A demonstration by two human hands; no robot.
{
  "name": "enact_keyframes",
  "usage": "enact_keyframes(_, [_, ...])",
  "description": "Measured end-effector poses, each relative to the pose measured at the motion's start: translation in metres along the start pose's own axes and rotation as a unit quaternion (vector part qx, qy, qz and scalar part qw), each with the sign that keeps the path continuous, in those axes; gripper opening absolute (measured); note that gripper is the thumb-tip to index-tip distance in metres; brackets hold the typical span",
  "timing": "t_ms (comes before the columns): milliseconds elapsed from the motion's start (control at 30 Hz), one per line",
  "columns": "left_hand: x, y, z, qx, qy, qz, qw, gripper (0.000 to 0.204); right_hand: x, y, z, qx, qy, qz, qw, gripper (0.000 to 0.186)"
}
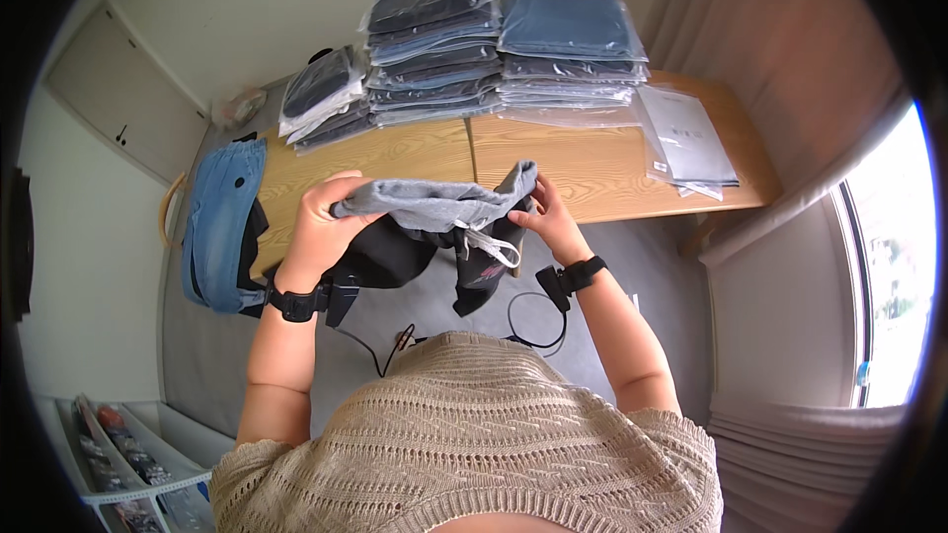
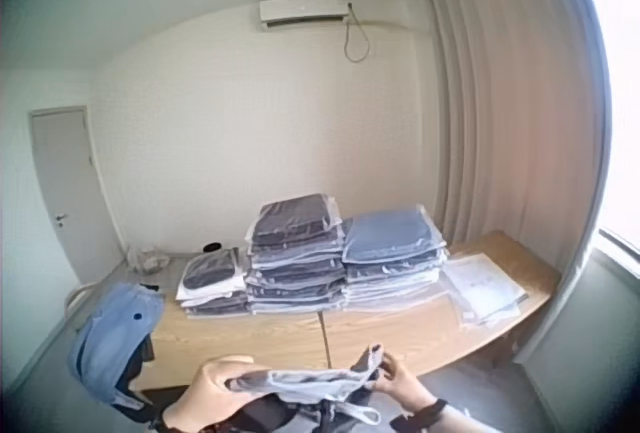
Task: The person is folding clothes including shorts and jeans and placing them into plastic shipping bags.
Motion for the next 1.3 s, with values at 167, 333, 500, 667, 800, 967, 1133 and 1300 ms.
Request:
enact_keyframes(167, [-0.003,-0.019,0.008,-0.046,-0.003,0.005,0.999,0.027,-0.017,0.023,0.014,-0.138,-0.053,0.078,0.986,0.078])
enact_keyframes(333, [-0.01,-0.005,0.007,-0.14,-0.026,0.054,0.988,0.017,-0.036,0.023,0.01,-0.073,0.15,-0.059,0.984,0.059])
enact_keyframes(500, [-0.015,0.036,0.009,-0.138,-0.044,0.138,0.98,0.017,-0.056,0.026,0.009,-0.216,0.03,-0.032,0.976,0.033])
enact_keyframes(667, [-0.019,0.078,-0.002,-0.132,-0.048,0.177,0.974,0.013,-0.07,0.049,0.017,-0.162,-0.104,0.089,0.977,0.023])
enact_keyframes(800, [-0.016,0.082,-0.007,-0.088,0.0,0.102,0.991,0.013,-0.086,0.076,0.012,-0.166,-0.169,0.136,0.962,0.023])
enact_keyframes(967, [-0.016,0.073,0.002,-0.165,0.051,0.141,0.975,0.012,-0.122,0.117,0.01,-0.327,-0.092,0.099,0.935,0.027])
enact_keyframes(1133, [-0.019,0.088,0.015,-0.275,0.138,0.19,0.932,0.029,-0.146,0.136,0.006,-0.353,0.06,0.018,0.933,0.033])
enact_keyframes(1300, [0.011,0.121,-0.035,-0.225,0.069,0.21,0.949,0.029,-0.105,0.096,0.02,0.029,-0.171,-0.053,0.983,0.018])
Point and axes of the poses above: each hand's wrist, its own x-axis towards the middle knuckle, its own z-axis out of the back of the hand, y = z × x, the point moved 1 cm from there along x, towards the middle knuckle, and after that the axes turned 5 degrees about x, right-handed, at the moved point
